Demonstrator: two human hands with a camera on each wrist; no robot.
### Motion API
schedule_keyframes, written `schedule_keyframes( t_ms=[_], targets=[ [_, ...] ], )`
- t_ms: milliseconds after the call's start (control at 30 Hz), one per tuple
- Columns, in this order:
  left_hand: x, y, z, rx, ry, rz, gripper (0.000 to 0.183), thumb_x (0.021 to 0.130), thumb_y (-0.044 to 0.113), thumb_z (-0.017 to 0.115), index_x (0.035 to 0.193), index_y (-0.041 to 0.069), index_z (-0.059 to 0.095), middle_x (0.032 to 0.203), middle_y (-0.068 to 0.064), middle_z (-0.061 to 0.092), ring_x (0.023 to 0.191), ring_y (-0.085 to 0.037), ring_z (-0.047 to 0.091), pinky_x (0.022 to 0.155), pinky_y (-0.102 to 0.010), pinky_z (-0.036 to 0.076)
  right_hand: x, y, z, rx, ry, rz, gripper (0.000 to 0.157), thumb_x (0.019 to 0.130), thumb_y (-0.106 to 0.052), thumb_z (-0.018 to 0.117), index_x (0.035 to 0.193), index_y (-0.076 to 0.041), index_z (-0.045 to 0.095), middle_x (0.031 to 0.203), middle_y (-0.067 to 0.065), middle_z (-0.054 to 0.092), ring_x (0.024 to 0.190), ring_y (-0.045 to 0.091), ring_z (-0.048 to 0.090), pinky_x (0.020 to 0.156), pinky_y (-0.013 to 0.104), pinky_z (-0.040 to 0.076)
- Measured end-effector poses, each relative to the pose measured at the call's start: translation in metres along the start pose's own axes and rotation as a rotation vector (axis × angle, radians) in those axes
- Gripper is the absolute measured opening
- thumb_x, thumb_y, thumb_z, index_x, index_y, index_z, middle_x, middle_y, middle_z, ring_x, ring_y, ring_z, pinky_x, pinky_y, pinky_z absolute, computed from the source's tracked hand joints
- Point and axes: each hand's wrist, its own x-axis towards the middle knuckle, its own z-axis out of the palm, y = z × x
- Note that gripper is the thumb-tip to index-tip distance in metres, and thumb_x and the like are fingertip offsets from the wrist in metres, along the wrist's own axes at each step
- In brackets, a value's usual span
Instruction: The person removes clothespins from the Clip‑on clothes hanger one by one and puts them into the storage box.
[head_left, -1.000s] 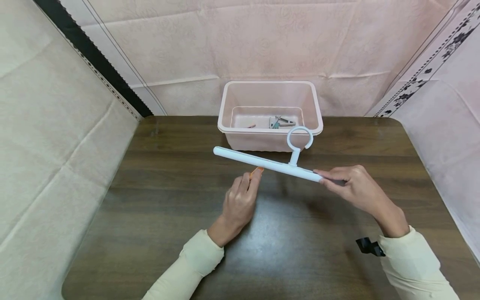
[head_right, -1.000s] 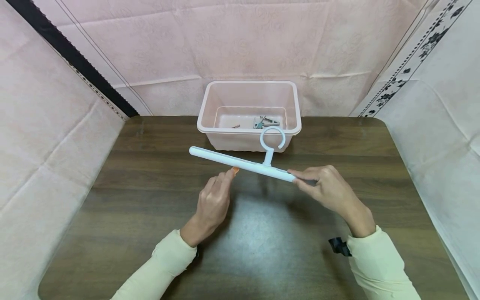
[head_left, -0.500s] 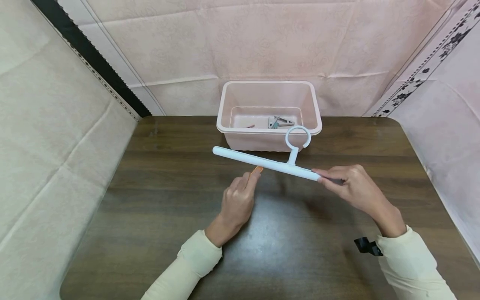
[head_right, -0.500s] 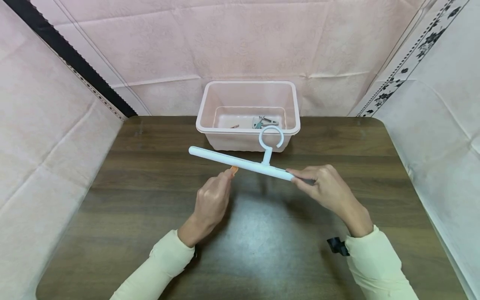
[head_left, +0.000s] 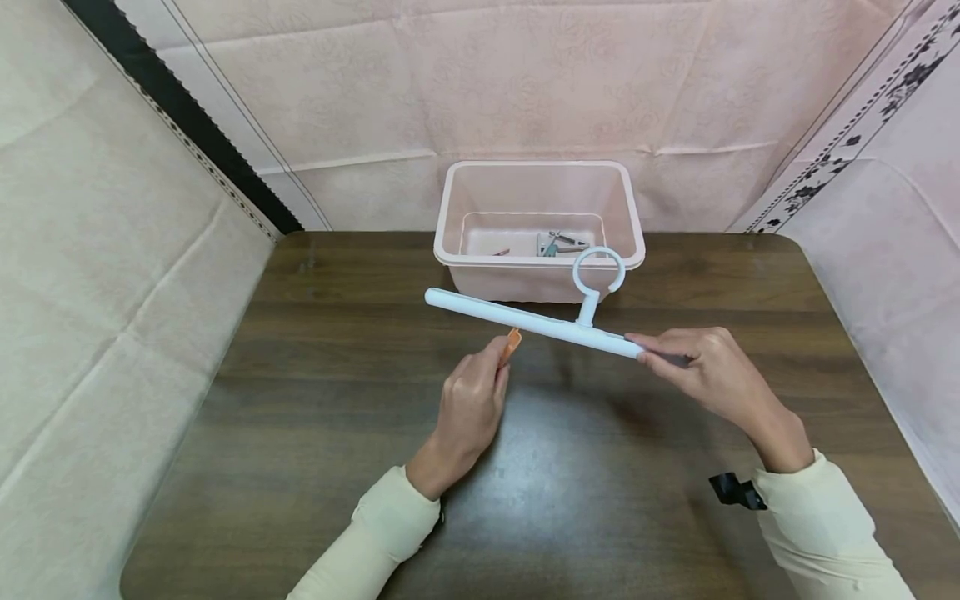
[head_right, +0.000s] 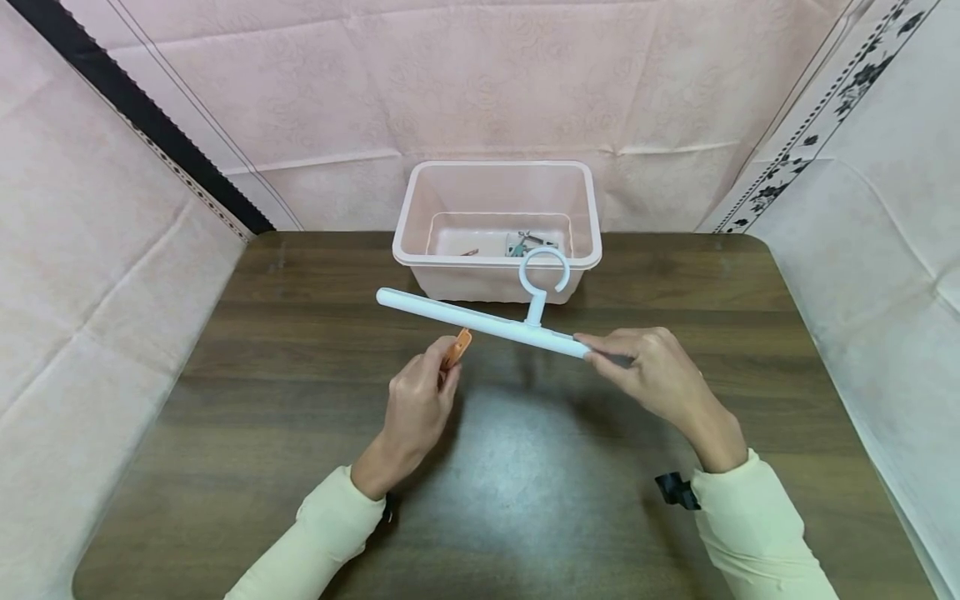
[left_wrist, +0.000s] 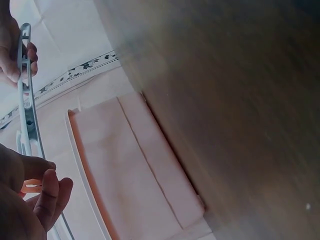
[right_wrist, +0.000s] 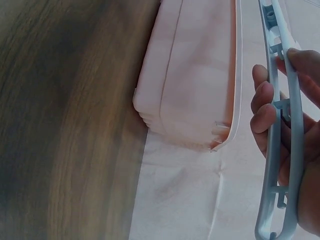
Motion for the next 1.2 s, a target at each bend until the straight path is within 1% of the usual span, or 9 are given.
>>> schedule_keyframes(
  t_ms=[100, 167, 300, 433, 533, 733, 967, 1067, 1200],
  targets=[
    [0.0, 0.001, -0.002, -0.041, -0.028, -0.029, 0.036, 0.082, -0.006, 0.079, 0.113, 0.0, 0.063, 0.086, -0.012, 0.068, 0.071, -0.024, 0.065, 0.063, -0.036, 0.056, 0.0, 0.0, 0.0, 0.003, 0.002, -0.001, 0.037, 0.079, 0.007, 0.079, 0.112, -0.01, 0.079, 0.093, -0.002, 0.075, 0.065, 0.005, 0.057, 0.052, 0.016, 0.039],
    [0.0, 0.001, -0.002, -0.098, -0.046, -0.063, 0.039, 0.082, -0.005, 0.08, 0.115, 0.0, 0.062, 0.087, -0.012, 0.068, 0.071, -0.022, 0.065, 0.062, -0.034, 0.056, 0.0, 0.0, 0.0, 0.004, 0.003, -0.002, 0.037, 0.079, 0.007, 0.079, 0.112, -0.01, 0.079, 0.093, -0.002, 0.075, 0.066, 0.005, 0.057, 0.053, 0.016, 0.04],
    [0.001, -0.001, -0.004, -0.309, -0.078, -0.181, 0.045, 0.081, -0.002, 0.082, 0.119, 0.001, 0.059, 0.093, -0.014, 0.068, 0.072, -0.019, 0.064, 0.059, -0.029, 0.054, 0.0, 0.0, 0.001, 0.003, 0.006, -0.007, 0.036, 0.079, 0.007, 0.079, 0.111, -0.01, 0.079, 0.092, -0.003, 0.074, 0.068, 0.004, 0.059, 0.055, 0.016, 0.041],
    [0.003, -0.004, -0.004, -0.537, -0.084, -0.311, 0.048, 0.079, -0.002, 0.083, 0.121, 0.003, 0.06, 0.096, -0.014, 0.069, 0.073, -0.019, 0.064, 0.059, -0.026, 0.052, 0.0, 0.001, 0.001, 0.0, 0.005, -0.011, 0.036, 0.079, 0.007, 0.079, 0.111, -0.01, 0.079, 0.093, -0.003, 0.074, 0.069, 0.004, 0.061, 0.056, 0.016, 0.041],
    [0.003, -0.005, -0.005, -0.658, -0.077, -0.365, 0.049, 0.078, -0.003, 0.083, 0.122, 0.002, 0.062, 0.097, -0.015, 0.069, 0.074, -0.021, 0.063, 0.06, -0.024, 0.051, 0.001, 0.001, 0.002, 0.002, 0.005, -0.011, 0.036, 0.079, 0.007, 0.079, 0.111, -0.01, 0.079, 0.093, -0.002, 0.075, 0.07, 0.004, 0.061, 0.056, 0.016, 0.042],
    [0.003, -0.005, -0.005, -0.816, -0.074, -0.404, 0.046, 0.079, -0.011, 0.077, 0.121, -0.004, 0.061, 0.1, -0.02, 0.066, 0.076, -0.022, 0.06, 0.06, -0.021, 0.048, 0.001, 0.0, 0.001, 0.009, 0.013, -0.009, 0.037, 0.078, 0.008, 0.08, 0.111, -0.01, 0.079, 0.094, -0.002, 0.075, 0.069, 0.004, 0.06, 0.055, 0.017, 0.042],
    [0.0, -0.004, -0.009, -0.901, -0.103, -0.444, 0.039, 0.084, -0.015, 0.071, 0.121, -0.006, 0.062, 0.1, -0.021, 0.065, 0.065, -0.028, 0.06, 0.048, -0.022, 0.046, 0.001, 0.001, -0.002, 0.004, 0.032, 0.013, 0.038, 0.077, 0.008, 0.081, 0.111, -0.009, 0.079, 0.094, 0.0, 0.075, 0.066, 0.004, 0.056, 0.052, 0.016, 0.039],
    [0.0, -0.003, -0.013, -0.918, -0.109, -0.428, 0.039, 0.084, -0.014, 0.072, 0.12, -0.006, 0.062, 0.099, -0.02, 0.065, 0.064, -0.025, 0.06, 0.046, -0.024, 0.046, 0.001, 0.002, -0.003, -0.002, 0.034, 0.022, 0.038, 0.077, 0.008, 0.081, 0.111, -0.008, 0.079, 0.093, 0.0, 0.075, 0.064, 0.005, 0.054, 0.051, 0.016, 0.038],
    [0.007, -0.002, -0.018, -0.944, -0.099, -0.378, 0.04, 0.082, -0.016, 0.073, 0.119, -0.006, 0.063, 0.101, -0.02, 0.066, 0.065, -0.018, 0.059, 0.044, -0.025, 0.046, 0.001, 0.003, -0.003, -0.011, 0.03, 0.021, 0.038, 0.077, 0.008, 0.081, 0.111, -0.009, 0.079, 0.092, 0.0, 0.075, 0.064, 0.005, 0.054, 0.052, 0.016, 0.038]
  ],
)
